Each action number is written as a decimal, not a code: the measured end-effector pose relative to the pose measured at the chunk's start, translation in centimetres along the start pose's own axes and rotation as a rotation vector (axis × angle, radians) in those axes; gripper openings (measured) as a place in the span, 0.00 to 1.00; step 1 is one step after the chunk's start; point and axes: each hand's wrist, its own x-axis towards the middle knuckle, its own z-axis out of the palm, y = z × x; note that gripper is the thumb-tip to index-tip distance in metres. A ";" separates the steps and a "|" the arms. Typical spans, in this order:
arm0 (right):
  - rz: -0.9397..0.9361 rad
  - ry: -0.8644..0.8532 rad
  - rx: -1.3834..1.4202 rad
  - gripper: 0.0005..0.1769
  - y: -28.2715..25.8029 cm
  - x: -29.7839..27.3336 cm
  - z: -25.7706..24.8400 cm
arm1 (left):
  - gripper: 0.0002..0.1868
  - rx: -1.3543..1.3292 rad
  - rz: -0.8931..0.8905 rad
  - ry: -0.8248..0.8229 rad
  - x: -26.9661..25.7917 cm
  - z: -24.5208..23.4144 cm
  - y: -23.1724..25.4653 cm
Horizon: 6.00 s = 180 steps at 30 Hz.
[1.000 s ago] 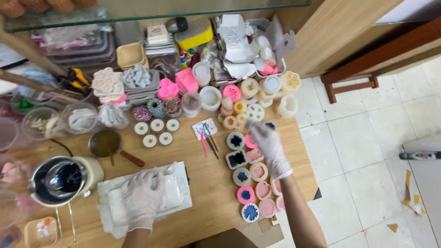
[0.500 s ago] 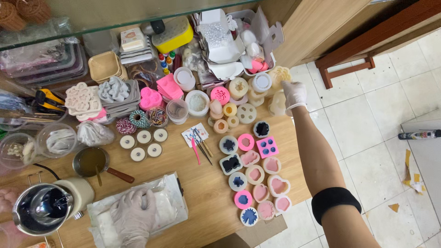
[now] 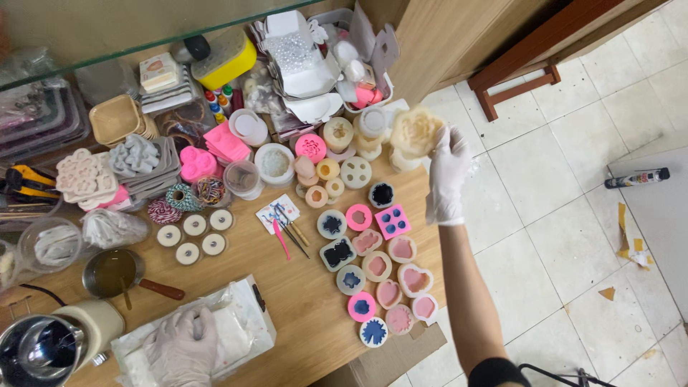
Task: The person stirs dark liquid wax in a pitcher and pours it into a flower-shaped mold on a workshop table. They use a spoon to assist the pouring and arrange several other silicone molds nearby.
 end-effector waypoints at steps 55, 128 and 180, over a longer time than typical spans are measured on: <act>-0.833 -0.870 -0.687 0.14 -20.2 -56.0 11.6 | 0.17 -1.825 -0.666 0.009 -14.6 -16.7 -8.0; -0.212 -0.983 -0.628 0.13 -8.7 -54.9 52.9 | 0.20 -2.099 -1.292 0.505 -23.7 -7.3 -28.0; 0.051 -0.568 -0.103 0.27 -6.7 -48.0 3.0 | 0.42 -1.721 -0.669 -0.287 -5.6 4.9 -23.9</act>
